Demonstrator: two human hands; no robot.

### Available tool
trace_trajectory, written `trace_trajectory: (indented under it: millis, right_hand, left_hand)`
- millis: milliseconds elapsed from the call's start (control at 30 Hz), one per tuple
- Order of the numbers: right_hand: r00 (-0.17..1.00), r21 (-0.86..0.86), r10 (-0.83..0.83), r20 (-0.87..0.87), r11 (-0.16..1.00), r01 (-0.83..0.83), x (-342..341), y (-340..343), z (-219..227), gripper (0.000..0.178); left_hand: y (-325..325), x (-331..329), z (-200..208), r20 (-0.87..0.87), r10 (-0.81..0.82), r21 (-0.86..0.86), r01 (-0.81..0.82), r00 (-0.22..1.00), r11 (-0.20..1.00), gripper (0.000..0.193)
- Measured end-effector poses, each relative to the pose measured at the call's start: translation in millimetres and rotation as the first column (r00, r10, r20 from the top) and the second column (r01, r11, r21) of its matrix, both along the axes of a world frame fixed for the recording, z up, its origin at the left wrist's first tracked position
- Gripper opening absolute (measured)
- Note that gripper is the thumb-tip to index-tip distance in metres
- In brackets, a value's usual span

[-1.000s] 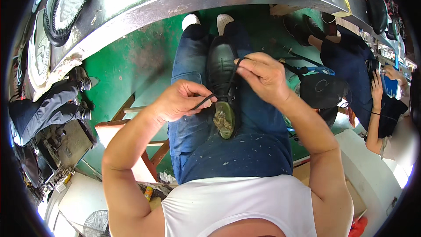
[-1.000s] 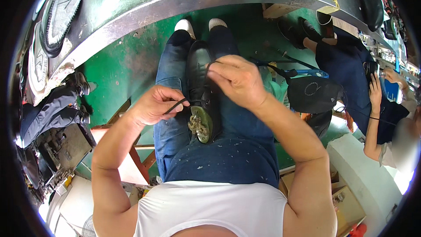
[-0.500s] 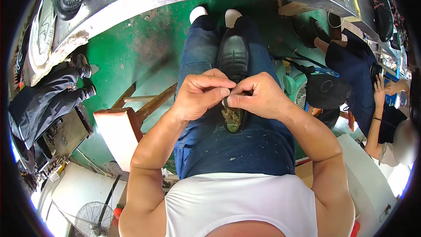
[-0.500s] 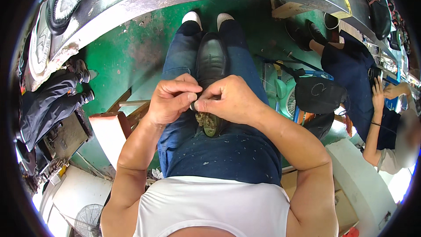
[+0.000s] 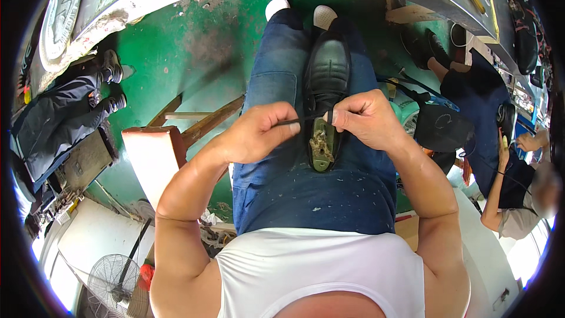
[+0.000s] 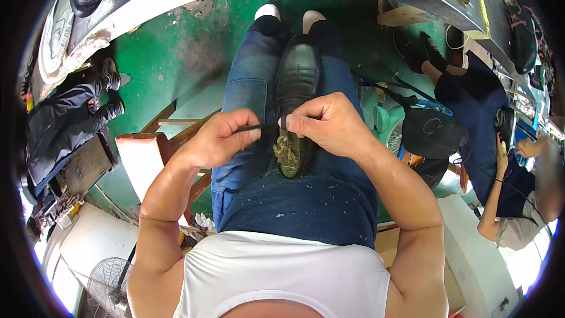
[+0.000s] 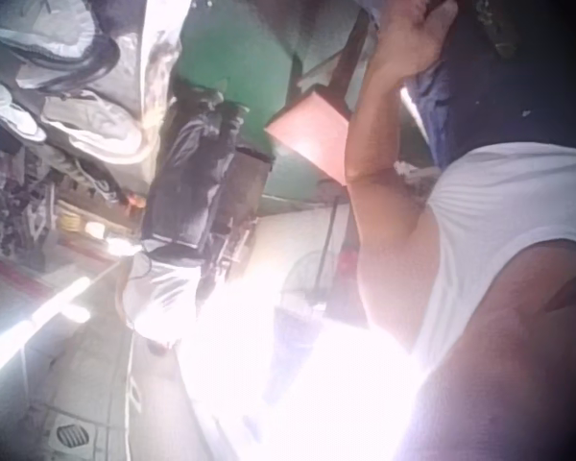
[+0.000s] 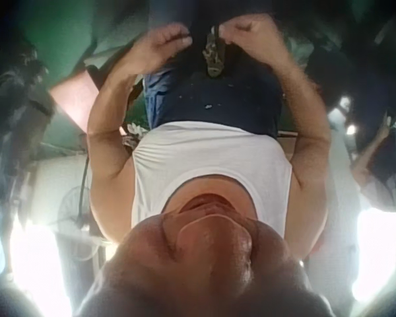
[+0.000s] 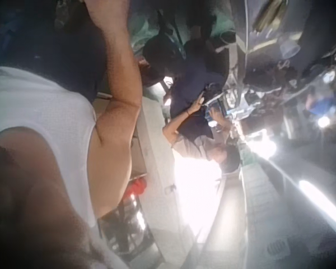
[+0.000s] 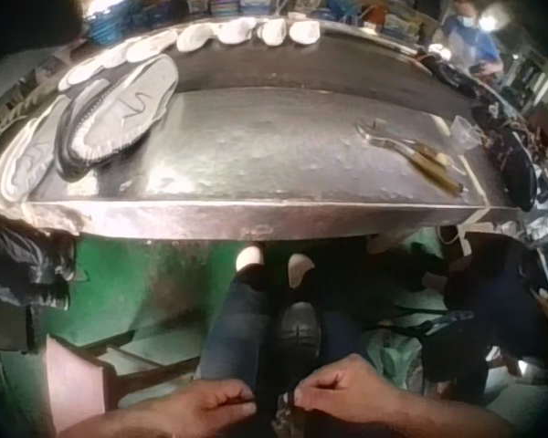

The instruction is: Manually pulling and stretching shoe upper materials over the last and securing them before attaching the sole.

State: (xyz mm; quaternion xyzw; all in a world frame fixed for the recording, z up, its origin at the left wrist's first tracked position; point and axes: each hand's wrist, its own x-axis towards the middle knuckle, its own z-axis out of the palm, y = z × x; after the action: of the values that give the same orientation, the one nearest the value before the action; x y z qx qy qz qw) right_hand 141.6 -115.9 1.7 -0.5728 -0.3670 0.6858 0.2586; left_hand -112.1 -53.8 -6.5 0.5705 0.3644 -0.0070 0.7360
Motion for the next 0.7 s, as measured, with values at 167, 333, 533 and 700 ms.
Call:
trace_trajectory:
  millis: [167, 333, 533, 700]
  right_hand:
    - [0.998, 0.043, 0.056, 0.003, 0.998, -0.056, 1.3, -0.8, -0.1, 0.019]
    - [0.99, 0.042, 0.121, 0.078, 0.991, -0.125, -1.8, 8.0, 7.2, 0.018]
    - [0.996, 0.002, 0.055, 0.073, 0.998, -0.056, -5.9, 2.2, 0.3, 0.018]
    - [0.997, -0.077, -0.076, -0.03, 0.994, 0.073, -3.6, -5.9, -5.5, 0.017]
  left_hand:
    - [-13.8, -2.6, -22.6, 0.177, 0.382, -0.63, -0.194, 0.907, 0.752, 0.025]
    - [-28.6, 26.6, -25.7, 0.28, 0.505, -0.569, -0.282, 0.816, 0.772, 0.037]
    - [-37.3, 37.4, -32.7, 0.44, 0.162, 0.323, -0.324, 0.883, 0.889, 0.042]
    - [-10.7, 29.3, -9.7, 0.277, -0.066, 0.422, -0.06, 0.959, 0.905, 0.05]
